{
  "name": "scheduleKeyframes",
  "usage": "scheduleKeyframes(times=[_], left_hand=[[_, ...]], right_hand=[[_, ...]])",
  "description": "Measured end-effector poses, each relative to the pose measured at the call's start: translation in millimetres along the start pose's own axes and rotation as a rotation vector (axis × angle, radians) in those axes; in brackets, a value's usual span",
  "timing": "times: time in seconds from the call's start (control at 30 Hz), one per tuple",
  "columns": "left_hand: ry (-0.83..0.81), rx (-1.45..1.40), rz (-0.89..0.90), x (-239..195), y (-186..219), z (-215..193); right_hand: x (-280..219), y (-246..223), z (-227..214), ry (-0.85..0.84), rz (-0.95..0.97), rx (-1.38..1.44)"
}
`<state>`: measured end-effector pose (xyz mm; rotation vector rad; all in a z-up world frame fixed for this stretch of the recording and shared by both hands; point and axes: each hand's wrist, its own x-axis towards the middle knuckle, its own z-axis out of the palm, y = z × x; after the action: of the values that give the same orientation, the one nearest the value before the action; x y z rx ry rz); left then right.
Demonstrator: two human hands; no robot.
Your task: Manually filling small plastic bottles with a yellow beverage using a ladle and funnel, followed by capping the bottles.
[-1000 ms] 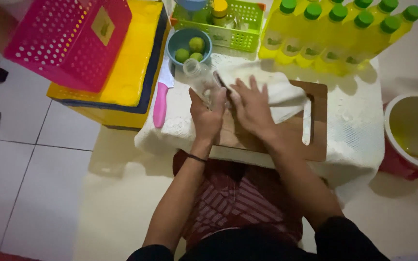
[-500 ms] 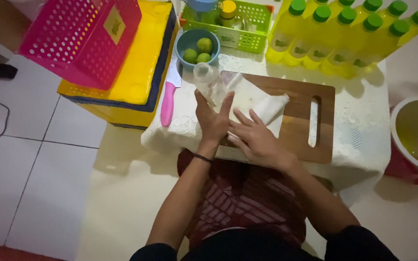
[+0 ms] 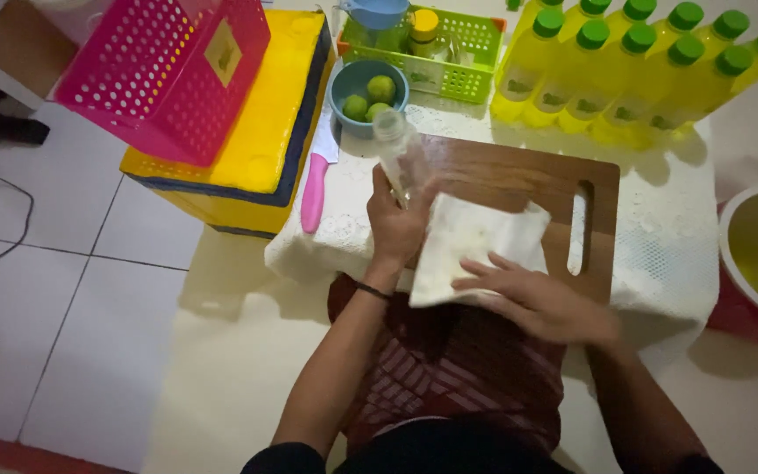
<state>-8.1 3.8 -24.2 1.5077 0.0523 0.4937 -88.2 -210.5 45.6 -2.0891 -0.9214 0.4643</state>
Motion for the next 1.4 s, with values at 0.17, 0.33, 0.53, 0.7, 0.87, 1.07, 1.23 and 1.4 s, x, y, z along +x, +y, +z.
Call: scheduleKeyframes(times=[0.17, 0.33, 0.53, 0.7, 0.87, 1.07, 1.23, 1.4], left_hand=[[-0.184, 0.15, 0.159, 1.6, 34.9, -6.6], [-0.201, 0.208, 0.134, 4.2, 33.6, -5.4], [-0.217, 0.236, 0.162, 2.7, 34.8, -4.0], [-0.26, 0.28, 0.145, 4.1, 30.0, -4.2], [-0.275, 0.3, 0.131, 4.7, 29.5, -3.6], [-0.394, 0.336, 0.218, 9.3, 9.5, 6.2], [-0.56, 0.461, 0.353, 2.7, 34.4, 12.7], [-0.809, 0.768, 0.446, 3.6, 23.1, 5.7]], right_hand=[[-53.9, 22.3, -30.5, -0.132, 0.341, 0.187], [-165.9, 129.6, -47.2, 0.743, 0.632, -0.175], [-161.6, 99.1, -105.2, 1.072, 0.473, 0.126], [-86.4, 13.1, -117.4, 0.614, -0.104, -1.455], [-34.7, 82.7, -44.9, 0.016, 0.252, -0.568], [-33.7, 69.1, -26.3, 0.468, 0.191, -0.546], [7.5, 65.9, 1.5, 0.717, 0.104, -0.27], [43.1, 61.0, 28.1, 0.791, 0.3, -0.083]])
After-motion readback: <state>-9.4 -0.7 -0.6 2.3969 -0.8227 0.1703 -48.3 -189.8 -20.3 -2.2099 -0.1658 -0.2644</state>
